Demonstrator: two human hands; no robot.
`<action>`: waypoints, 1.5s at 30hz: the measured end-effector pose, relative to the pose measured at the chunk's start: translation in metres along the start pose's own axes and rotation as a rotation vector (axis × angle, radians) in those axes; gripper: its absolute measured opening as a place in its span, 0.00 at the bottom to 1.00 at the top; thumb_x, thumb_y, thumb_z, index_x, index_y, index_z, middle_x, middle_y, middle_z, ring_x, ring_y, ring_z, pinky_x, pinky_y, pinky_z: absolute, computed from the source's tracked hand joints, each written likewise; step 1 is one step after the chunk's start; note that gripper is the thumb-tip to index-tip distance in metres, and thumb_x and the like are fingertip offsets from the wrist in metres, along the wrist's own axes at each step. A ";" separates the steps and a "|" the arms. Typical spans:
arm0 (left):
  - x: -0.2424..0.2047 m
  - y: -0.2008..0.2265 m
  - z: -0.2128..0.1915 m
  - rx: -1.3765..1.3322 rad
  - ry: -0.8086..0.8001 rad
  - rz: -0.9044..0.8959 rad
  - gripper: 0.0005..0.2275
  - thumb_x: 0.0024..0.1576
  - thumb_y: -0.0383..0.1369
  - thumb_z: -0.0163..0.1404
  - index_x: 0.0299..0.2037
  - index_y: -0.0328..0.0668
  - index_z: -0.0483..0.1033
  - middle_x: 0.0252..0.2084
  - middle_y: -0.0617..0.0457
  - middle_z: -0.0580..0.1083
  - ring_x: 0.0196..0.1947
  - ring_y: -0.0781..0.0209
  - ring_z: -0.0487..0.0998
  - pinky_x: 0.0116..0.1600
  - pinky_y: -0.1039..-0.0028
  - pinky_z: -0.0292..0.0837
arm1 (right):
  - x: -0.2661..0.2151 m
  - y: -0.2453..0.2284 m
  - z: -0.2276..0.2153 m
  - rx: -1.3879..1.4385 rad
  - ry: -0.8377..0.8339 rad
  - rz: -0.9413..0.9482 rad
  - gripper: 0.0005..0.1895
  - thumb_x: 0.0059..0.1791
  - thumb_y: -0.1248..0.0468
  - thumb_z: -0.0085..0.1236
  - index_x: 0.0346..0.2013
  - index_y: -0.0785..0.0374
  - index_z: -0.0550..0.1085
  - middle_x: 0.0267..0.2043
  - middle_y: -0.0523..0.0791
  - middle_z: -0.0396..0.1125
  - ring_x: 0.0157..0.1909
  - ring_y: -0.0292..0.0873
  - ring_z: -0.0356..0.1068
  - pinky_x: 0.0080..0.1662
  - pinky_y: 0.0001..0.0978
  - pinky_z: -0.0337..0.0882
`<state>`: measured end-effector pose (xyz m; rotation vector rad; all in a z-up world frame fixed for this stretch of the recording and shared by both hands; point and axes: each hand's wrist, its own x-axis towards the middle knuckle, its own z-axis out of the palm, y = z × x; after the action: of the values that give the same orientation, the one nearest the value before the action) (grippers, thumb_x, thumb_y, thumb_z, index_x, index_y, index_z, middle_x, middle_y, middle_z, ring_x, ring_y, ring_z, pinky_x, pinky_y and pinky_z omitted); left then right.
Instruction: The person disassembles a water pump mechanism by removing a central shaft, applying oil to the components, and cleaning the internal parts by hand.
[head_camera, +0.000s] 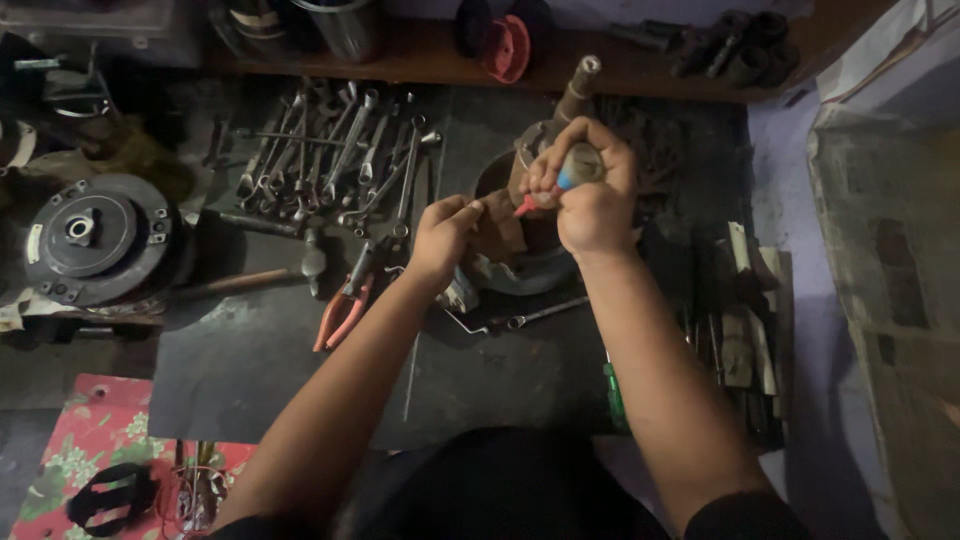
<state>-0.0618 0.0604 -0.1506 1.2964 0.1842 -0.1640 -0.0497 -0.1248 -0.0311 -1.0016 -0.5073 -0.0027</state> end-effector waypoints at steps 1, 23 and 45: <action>-0.003 0.000 0.001 -0.005 0.003 -0.003 0.09 0.62 0.34 0.47 0.34 0.37 0.76 0.23 0.54 0.71 0.17 0.64 0.72 0.20 0.74 0.66 | 0.001 0.001 0.000 0.005 -0.004 -0.006 0.12 0.38 0.82 0.41 0.29 0.67 0.67 0.26 0.49 0.67 0.29 0.43 0.67 0.40 0.36 0.73; -0.011 -0.013 0.015 -0.278 -0.043 -0.052 0.07 0.63 0.34 0.48 0.36 0.39 0.73 0.26 0.54 0.71 0.20 0.65 0.73 0.23 0.71 0.71 | 0.000 0.002 0.009 -0.090 0.076 -0.048 0.17 0.33 0.82 0.30 0.26 0.65 0.66 0.22 0.47 0.65 0.21 0.38 0.62 0.33 0.31 0.70; -0.088 -0.072 -0.018 0.291 -0.296 -0.056 0.10 0.54 0.27 0.55 0.45 0.35 0.75 0.35 0.49 0.77 0.35 0.60 0.79 0.40 0.69 0.77 | -0.101 0.025 -0.025 -0.075 -0.117 0.213 0.17 0.42 0.85 0.49 0.38 0.64 0.69 0.38 0.46 0.70 0.47 0.43 0.73 0.50 0.39 0.78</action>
<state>-0.1641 0.0602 -0.2024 1.5384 -0.0599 -0.4401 -0.1229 -0.1543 -0.1029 -1.1299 -0.5076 0.2294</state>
